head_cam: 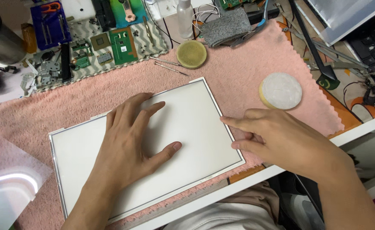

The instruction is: The person replaces internal layers of a laptop screen panel by hand and cleans the display surface with a sponge and a cloth.

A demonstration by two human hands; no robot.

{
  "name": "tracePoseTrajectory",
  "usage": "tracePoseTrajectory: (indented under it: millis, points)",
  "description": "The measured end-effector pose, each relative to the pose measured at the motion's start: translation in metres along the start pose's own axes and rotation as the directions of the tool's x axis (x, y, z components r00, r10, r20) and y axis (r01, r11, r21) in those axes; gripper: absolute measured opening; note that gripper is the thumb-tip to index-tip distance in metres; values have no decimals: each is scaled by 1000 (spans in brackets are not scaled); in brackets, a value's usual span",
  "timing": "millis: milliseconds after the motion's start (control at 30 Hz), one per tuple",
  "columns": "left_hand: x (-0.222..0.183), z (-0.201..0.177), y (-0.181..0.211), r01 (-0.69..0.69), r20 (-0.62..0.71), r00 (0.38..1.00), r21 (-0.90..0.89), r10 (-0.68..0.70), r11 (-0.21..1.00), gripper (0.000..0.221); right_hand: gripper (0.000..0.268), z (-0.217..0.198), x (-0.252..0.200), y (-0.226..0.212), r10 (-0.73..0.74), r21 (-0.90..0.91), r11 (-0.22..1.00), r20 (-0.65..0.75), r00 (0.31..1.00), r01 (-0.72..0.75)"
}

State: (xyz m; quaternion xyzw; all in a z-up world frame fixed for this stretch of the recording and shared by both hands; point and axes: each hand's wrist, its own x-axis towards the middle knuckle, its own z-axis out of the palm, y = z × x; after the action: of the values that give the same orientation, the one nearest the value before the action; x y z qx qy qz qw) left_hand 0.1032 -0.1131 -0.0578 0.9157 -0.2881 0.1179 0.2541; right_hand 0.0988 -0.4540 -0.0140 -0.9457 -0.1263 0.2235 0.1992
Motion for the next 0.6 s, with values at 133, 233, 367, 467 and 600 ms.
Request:
tracePoseTrajectory:
  millis: [133, 233, 367, 467, 600]
  points:
    - [0, 1, -1, -8, -3, 1000, 2, 8, 1000, 83, 74, 0, -4, 3, 25, 7, 1000, 78, 997, -26]
    - [0, 1, 0, -2, 0, 1000, 2, 2, 1000, 84, 87, 0, -5, 3, -15, 49, 999, 59, 998, 12]
    - [0, -1, 1, 4, 6, 1000, 12, -4, 1000, 83, 109, -11, -3, -13, 118, 70, 990, 106, 987, -126]
    - [0, 1, 0, 11, 9, 1000, 5, -11, 1000, 83, 90, -6, -2, -6, 67, 98, 992, 95, 993, -76]
    - [0, 1, 0, 1, -2, 1000, 8, -1, 1000, 84, 89, -4, -1, -3, 0, 88, 996, 67, 998, -6]
